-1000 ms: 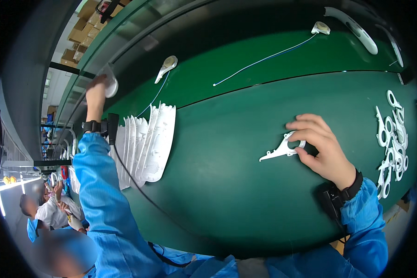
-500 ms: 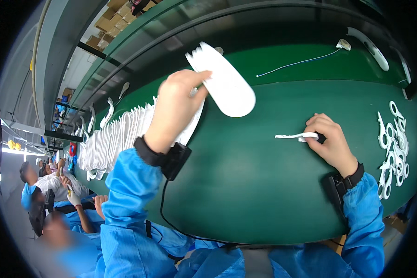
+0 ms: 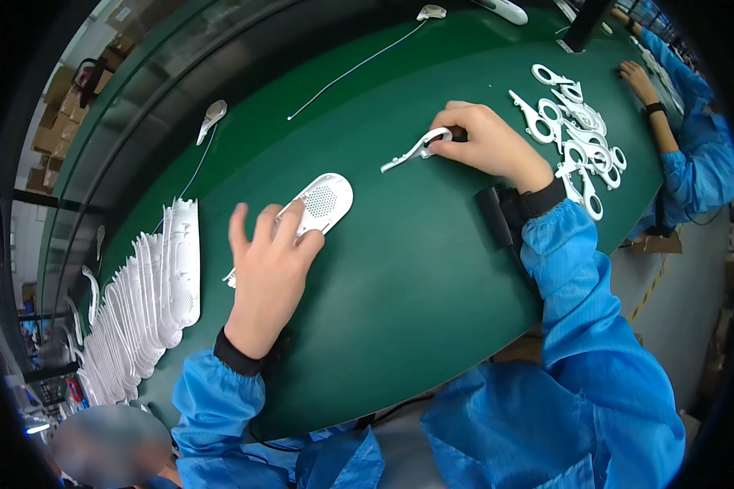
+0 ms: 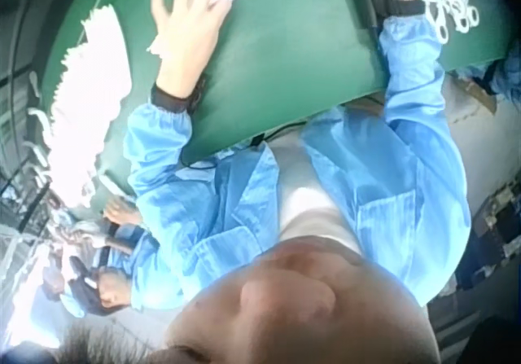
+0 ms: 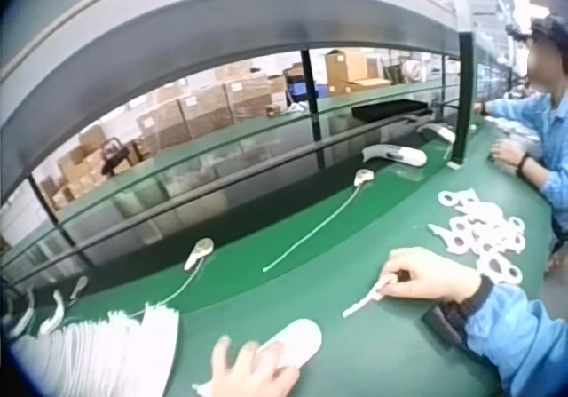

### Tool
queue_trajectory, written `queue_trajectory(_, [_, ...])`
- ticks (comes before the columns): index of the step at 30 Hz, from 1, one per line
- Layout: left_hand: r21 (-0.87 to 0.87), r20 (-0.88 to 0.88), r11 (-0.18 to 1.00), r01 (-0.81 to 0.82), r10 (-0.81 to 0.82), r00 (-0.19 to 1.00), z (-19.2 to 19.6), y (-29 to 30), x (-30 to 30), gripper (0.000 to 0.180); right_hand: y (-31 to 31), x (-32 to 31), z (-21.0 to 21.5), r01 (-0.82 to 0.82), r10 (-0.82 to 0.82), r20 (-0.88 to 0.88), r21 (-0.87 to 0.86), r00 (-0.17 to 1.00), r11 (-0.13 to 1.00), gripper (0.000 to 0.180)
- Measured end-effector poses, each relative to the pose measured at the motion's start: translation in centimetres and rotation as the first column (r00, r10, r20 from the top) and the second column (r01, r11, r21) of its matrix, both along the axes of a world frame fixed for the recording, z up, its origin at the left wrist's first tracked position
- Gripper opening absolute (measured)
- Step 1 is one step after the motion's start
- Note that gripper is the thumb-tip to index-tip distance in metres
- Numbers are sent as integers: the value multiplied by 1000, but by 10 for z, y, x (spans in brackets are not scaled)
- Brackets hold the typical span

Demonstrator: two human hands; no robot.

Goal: Assembling white plastic housings and internal components on a production line.

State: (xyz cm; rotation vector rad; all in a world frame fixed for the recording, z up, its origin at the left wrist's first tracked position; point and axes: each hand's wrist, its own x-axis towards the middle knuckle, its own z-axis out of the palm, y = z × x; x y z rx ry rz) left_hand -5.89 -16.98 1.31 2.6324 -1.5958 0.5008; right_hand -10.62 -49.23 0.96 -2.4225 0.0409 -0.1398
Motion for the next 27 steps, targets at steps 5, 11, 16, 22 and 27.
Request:
queue_trajectory(5, [-115,-71,972,-206,199,977,-2,13,-26,19,-2,-13,11,9,93,-278,343,956,939,26])
queue_trajectory(11, [-129,-258,971,-202,164,952,8,47,-16,22,90,21,11,-336,454,-110,524,884,782,29])
queue_trajectory(16, [-263,-469,936,-235,89,879,9,46,-12,18,115,25,7,-236,418,-356,453,836,860,30])
queue_trajectory(22, [-291,-487,901,-322,150,860,9,28,-10,17,122,27,-7,-383,445,-150,316,883,868,30])
queue_trajectory(27, [-316,-596,883,-346,99,797,6,27,-5,15,124,28,-12,-417,451,-68,277,890,866,19])
